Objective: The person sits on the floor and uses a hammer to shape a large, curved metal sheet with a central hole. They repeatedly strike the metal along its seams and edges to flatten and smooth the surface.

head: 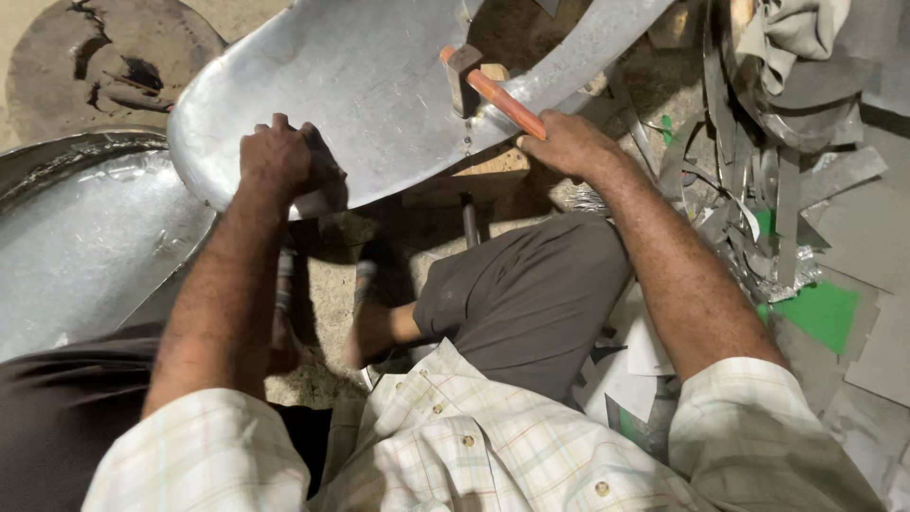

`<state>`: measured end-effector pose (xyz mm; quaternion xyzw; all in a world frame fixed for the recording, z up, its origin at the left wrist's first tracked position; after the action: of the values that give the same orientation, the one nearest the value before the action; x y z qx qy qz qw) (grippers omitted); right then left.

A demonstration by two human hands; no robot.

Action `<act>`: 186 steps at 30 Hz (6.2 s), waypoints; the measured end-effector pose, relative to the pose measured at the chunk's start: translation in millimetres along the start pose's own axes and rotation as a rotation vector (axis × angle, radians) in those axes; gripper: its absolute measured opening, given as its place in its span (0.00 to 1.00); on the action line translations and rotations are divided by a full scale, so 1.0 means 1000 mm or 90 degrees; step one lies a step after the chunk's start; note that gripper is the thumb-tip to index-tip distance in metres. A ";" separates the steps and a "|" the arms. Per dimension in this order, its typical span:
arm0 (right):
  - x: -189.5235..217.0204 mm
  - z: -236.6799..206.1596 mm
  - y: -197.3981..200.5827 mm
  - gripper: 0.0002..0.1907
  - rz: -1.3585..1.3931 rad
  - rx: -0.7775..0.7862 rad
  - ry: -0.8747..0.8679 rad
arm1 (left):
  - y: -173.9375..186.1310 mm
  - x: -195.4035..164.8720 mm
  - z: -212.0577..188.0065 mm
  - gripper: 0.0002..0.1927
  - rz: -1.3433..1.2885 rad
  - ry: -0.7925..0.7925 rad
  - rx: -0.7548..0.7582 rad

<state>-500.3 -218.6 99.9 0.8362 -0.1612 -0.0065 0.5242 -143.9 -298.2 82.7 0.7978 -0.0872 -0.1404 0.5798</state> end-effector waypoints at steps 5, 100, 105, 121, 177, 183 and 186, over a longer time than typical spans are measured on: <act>0.015 -0.016 -0.003 0.29 0.022 -0.105 0.078 | 0.018 -0.017 0.006 0.30 0.191 -0.019 0.342; -0.001 -0.093 0.024 0.10 0.741 -0.812 0.294 | 0.027 0.060 0.213 0.36 -0.204 0.066 -0.110; 0.031 -0.041 -0.045 0.07 0.703 -0.812 0.416 | 0.022 0.064 0.215 0.43 -0.195 0.062 -0.154; -0.035 -0.104 0.018 0.31 0.654 -0.855 0.346 | 0.022 0.067 0.211 0.44 -0.184 0.083 -0.123; 0.008 0.001 -0.085 0.26 0.419 -0.499 0.051 | 0.036 0.059 0.215 0.51 -0.221 0.135 -0.002; 0.004 0.006 -0.082 0.26 0.359 -0.257 -0.139 | 0.037 0.058 0.211 0.51 -0.213 0.117 -0.043; 0.011 -0.004 -0.075 0.30 0.274 -0.414 0.008 | 0.034 0.060 0.210 0.52 -0.231 0.102 -0.059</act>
<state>-469.1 -188.3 38.0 0.5735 -0.3196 0.0580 0.7520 -154.9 -515.7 47.7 0.7813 0.1110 -0.1823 0.5865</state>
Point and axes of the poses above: each hand's wrist, its own z-axis towards the middle knuckle, its own y-axis out of the back of the hand, x = y × z, the point moved 1 cm from there along z, towards the middle knuckle, and after that the axes turned 6 degrees about -z, right-handed, at the moved point
